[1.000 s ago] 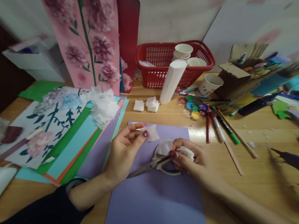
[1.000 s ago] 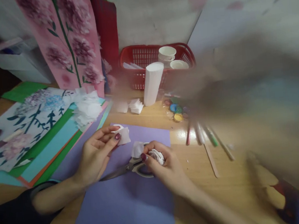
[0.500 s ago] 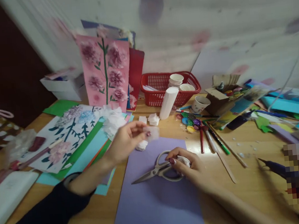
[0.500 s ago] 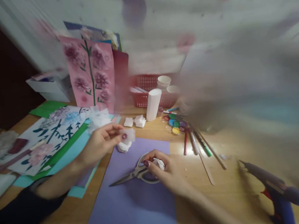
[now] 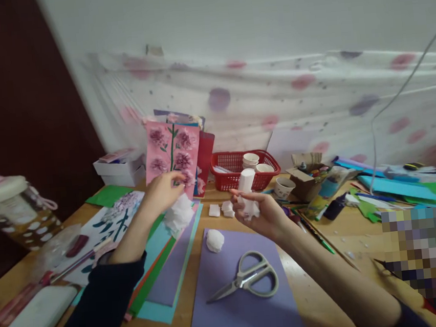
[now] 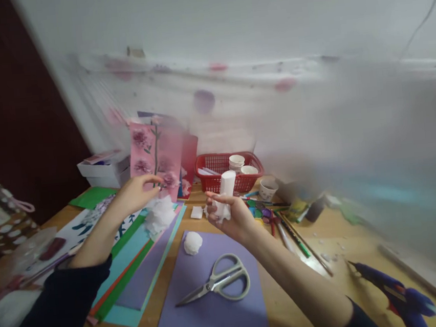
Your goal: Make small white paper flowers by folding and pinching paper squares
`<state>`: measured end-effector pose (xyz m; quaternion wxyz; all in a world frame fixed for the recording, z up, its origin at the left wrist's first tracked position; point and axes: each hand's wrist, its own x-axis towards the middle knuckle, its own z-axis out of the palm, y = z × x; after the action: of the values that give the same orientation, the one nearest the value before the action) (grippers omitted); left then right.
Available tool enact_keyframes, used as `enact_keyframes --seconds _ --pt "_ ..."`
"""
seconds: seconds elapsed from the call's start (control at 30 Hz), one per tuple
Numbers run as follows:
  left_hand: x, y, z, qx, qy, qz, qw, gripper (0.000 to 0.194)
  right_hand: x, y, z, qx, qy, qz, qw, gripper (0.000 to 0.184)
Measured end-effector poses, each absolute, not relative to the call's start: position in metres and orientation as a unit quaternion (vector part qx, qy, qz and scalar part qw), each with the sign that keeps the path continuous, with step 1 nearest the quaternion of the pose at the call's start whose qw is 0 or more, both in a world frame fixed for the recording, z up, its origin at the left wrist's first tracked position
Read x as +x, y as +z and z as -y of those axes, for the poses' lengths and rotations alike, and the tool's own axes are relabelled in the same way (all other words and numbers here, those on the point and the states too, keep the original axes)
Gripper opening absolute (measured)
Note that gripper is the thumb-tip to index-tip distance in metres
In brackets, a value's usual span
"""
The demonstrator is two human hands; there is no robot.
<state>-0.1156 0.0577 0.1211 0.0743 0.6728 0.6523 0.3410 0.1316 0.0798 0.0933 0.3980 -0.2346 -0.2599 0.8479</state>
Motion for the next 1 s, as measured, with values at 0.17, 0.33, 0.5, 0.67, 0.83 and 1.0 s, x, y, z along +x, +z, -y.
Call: enact_keyframes --seconds 0.17,0.33,0.5,0.67,0.83,1.0 --pt "-0.053 0.152 -0.06 0.716 0.432 -0.515 0.187 0.013 0.114 0.118 -0.112 -0.201 0.831 0.287 0.432 0.029" --pt "-0.023 0.149 -0.089 0.66 0.528 -0.485 0.227 0.017 0.114 0.134 -0.126 -0.168 0.799 0.328 0.476 0.04" --pt "-0.02 0.144 -0.113 0.634 0.573 -0.45 0.258 0.015 0.121 0.139 -0.127 -0.156 0.76 0.366 0.514 0.036" --pt "-0.022 0.146 -0.122 0.587 0.604 -0.428 0.327 0.024 0.123 0.141 -0.127 -0.217 0.698 0.427 0.532 0.035" --pt "-0.035 0.153 -0.125 0.542 0.629 -0.394 0.394 0.038 0.132 0.138 -0.136 -0.249 0.603 0.5 0.569 0.028" --pt "-0.033 0.153 -0.122 0.584 0.616 -0.373 0.376 0.024 0.143 0.141 -0.126 -0.319 0.462 0.627 0.541 0.033"
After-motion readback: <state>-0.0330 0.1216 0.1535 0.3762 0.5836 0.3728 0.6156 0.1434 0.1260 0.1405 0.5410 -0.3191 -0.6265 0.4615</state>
